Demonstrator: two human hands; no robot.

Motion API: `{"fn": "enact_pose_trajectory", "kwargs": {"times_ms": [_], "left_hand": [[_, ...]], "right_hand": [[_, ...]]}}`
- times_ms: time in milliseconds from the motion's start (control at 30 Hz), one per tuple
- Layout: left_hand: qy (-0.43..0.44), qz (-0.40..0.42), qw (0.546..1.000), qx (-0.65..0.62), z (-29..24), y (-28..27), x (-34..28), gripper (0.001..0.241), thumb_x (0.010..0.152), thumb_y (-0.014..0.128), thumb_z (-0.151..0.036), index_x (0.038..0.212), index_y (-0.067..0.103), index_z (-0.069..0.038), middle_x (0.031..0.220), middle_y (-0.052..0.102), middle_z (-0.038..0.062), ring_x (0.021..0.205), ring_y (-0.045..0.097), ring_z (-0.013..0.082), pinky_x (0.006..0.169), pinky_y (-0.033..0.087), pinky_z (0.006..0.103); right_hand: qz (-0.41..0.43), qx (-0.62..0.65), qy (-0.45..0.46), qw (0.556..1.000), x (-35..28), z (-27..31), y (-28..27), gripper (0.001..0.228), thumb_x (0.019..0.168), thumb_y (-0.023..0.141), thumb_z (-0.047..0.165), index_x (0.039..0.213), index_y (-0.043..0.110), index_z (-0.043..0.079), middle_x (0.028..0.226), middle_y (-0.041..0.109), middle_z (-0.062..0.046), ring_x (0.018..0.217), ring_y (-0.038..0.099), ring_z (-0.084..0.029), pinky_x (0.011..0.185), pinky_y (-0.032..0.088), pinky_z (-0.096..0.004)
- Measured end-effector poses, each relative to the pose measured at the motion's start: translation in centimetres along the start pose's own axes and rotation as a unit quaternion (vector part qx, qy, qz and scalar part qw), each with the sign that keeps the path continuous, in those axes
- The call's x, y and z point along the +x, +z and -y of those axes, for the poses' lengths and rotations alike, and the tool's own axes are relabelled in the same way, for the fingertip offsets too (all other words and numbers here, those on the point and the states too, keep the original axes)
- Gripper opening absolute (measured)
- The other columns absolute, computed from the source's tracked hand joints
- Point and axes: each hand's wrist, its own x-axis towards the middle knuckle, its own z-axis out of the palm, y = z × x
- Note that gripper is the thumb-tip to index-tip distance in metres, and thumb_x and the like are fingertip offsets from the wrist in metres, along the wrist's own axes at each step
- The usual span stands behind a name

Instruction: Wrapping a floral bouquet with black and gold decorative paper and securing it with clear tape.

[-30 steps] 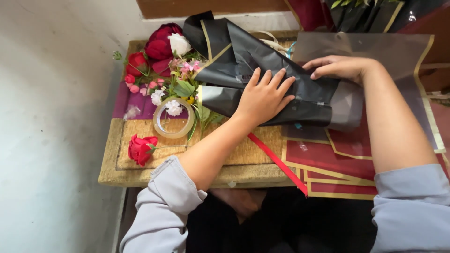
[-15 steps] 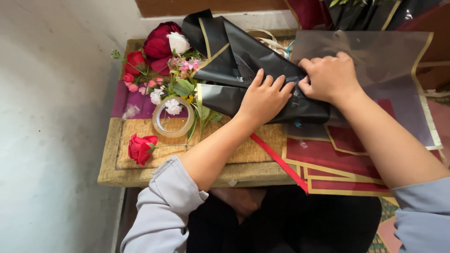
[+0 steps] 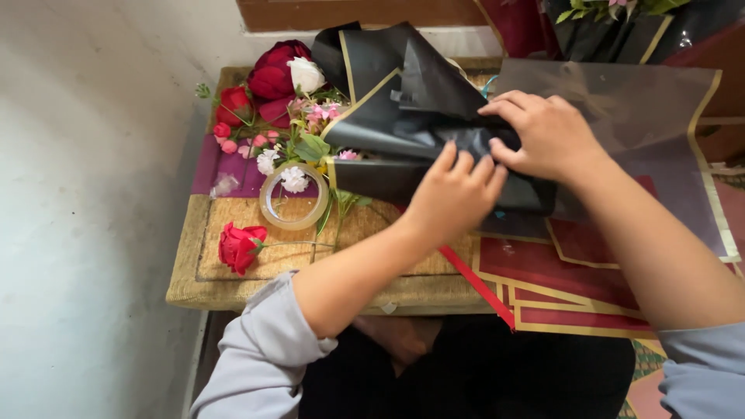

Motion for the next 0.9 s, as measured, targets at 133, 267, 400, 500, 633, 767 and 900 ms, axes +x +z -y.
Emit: {"fn": "enact_pose_trajectory", "kwargs": {"times_ms": [133,267,400,500,633,767,900], "left_hand": [[-0.02,0.037,0.999,0.001,-2.6,-0.7,-1.0,0.021,0.095,0.06,-0.018,0.107,0.075,-0.009,0.109,0.07,0.024,0.101,0.068,0.0442,0.099,0.049,0.06],[-0.018,0.202,0.977,0.064,-2.7,-3.5,-0.7,0.051,0.093,0.058,-0.024,0.14,0.061,-0.004,0.147,0.055,0.025,0.141,0.051,0.0369,0.117,0.038,0.0511],[-0.012,0.227,0.971,0.075,-2.1,-3.7,-0.4,0.056,0.094,0.057,-0.025,0.148,0.055,-0.009,0.156,0.046,0.022,0.147,0.043,0.0342,0.119,0.036,0.0504],[-0.013,0.184,0.979,0.085,-1.3,-3.2,0.0,0.05,0.095,0.058,-0.025,0.143,0.06,-0.012,0.149,0.054,0.016,0.14,0.05,0.0329,0.116,0.041,0.0499],[-0.004,0.159,0.985,0.065,0.1,-3.6,0.9,0.05,0.097,0.062,-0.025,0.146,0.059,-0.017,0.154,0.046,0.009,0.141,0.05,0.0309,0.116,0.043,0.0494],[0.013,0.164,0.986,0.015,1.6,-3.3,1.1,0.053,0.097,0.063,-0.026,0.15,0.056,-0.021,0.16,0.042,0.007,0.146,0.048,0.0304,0.121,0.039,0.0509],[0.018,0.225,0.974,-0.014,3.0,-1.9,0.6,0.063,0.093,0.065,-0.022,0.154,0.049,-0.024,0.163,0.037,0.006,0.15,0.04,0.0314,0.122,0.034,0.0529]], "right_hand": [[-0.034,0.013,-0.004,0.999,1.0,0.7,1.3,0.059,0.082,0.069,0.044,0.135,0.064,0.018,0.127,0.067,-0.001,0.113,0.069,-0.024,0.085,0.054,-0.04],[-0.118,-0.035,-0.003,0.992,3.2,2.8,-0.3,0.045,0.088,0.077,0.028,0.13,0.069,0.014,0.116,0.072,0.0,0.081,0.068,-0.017,0.077,0.045,-0.029],[-0.186,-0.108,-0.009,0.977,5.0,3.3,0.3,0.023,0.091,0.076,0.027,0.114,0.074,0.02,0.107,0.073,0.007,0.08,0.067,-0.013,0.081,0.047,-0.027],[-0.23,-0.151,-0.03,0.961,5.6,3.2,-0.1,0.011,0.093,0.072,0.019,0.101,0.078,0.023,0.096,0.074,0.01,0.077,0.065,-0.011,0.084,0.048,-0.026],[-0.258,-0.092,0.014,0.962,4.2,1.7,-1.6,0.016,0.09,0.079,0.014,0.106,0.078,0.016,0.101,0.076,0.003,0.082,0.066,-0.017,0.086,0.048,-0.031],[-0.306,0.169,0.089,0.933,1.5,-0.6,-2.5,0.012,0.103,0.072,-0.017,0.11,0.067,-0.009,0.092,0.069,-0.017,0.073,0.065,-0.027,0.068,0.05,-0.036],[-0.317,0.304,0.1,0.893,-1.1,-1.0,-1.7,0.017,0.107,0.065,-0.023,0.116,0.054,-0.013,0.108,0.068,-0.026,0.081,0.059,-0.027,0.074,0.051,-0.035]]}}
